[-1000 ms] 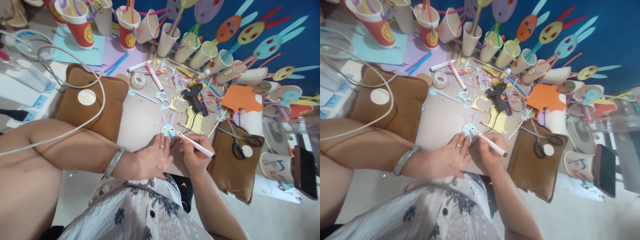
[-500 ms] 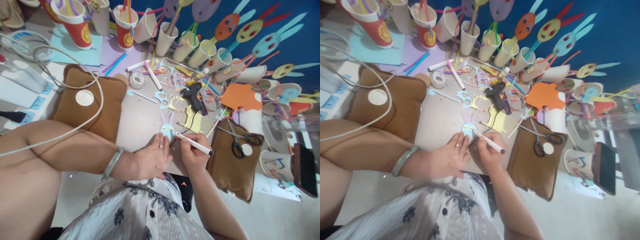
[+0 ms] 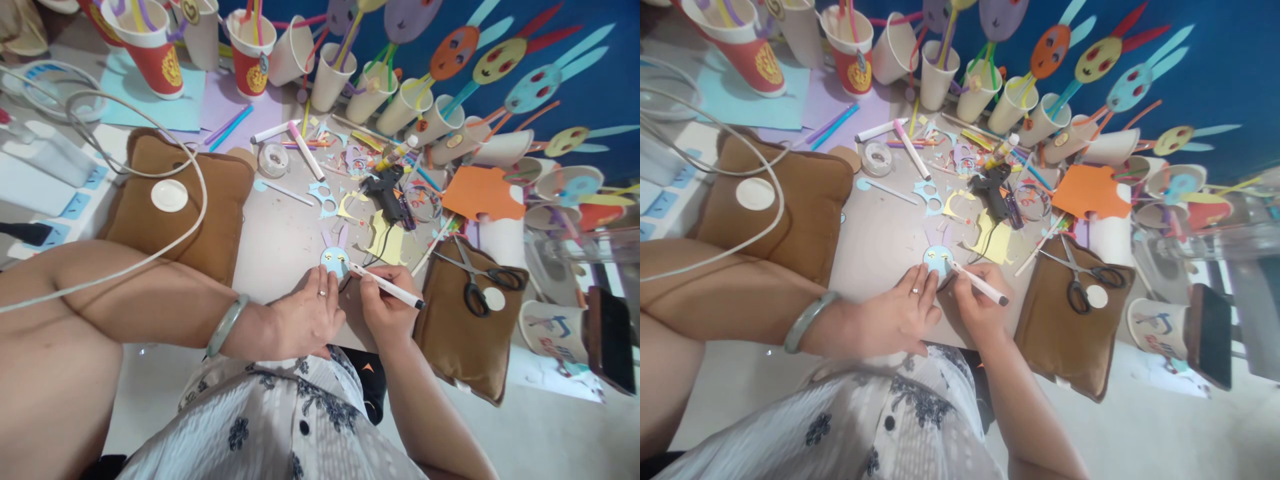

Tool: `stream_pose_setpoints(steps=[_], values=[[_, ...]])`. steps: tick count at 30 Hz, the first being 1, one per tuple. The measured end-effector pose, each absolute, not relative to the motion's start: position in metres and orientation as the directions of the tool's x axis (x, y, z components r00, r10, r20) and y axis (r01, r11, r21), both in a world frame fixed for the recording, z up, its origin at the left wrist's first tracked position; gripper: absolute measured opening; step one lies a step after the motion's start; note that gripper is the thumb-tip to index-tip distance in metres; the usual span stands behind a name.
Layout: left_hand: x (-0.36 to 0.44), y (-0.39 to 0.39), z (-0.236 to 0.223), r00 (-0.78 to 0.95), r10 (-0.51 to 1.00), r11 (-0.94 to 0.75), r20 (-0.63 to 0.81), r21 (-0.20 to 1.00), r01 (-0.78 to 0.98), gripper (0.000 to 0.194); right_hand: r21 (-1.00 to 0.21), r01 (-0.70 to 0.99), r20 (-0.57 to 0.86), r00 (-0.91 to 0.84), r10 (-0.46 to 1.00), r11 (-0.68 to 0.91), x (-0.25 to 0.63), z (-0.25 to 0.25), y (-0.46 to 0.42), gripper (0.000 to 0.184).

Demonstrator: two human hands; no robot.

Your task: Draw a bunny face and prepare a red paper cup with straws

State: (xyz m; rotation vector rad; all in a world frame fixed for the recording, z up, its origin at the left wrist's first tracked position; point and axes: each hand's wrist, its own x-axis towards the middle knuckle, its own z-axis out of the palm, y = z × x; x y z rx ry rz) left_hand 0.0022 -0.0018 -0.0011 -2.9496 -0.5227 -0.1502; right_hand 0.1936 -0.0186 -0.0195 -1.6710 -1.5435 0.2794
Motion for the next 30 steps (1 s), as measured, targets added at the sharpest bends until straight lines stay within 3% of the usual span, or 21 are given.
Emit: stream_pose_setpoints(steps=[11, 30], values=[[0.0036, -0.0024, -0.0008, 0.939, 0.338, -0.933, 0.072, -0.108, 0.344, 0.08, -0.676, 0.73, 0.358, 0.211, 0.909, 0.097, 0.194, -0.0173, -0.0191, 0.009], [0.0032, -0.0037, -0.0053, 0.93, 0.34, -0.928, 0.143, -0.107, 0.356, 0.082, -0.704, 0.708, 0.329, 0.247, 0.912, 0.062, 0.1939, -0.0208, -0.0202, 0.011]])
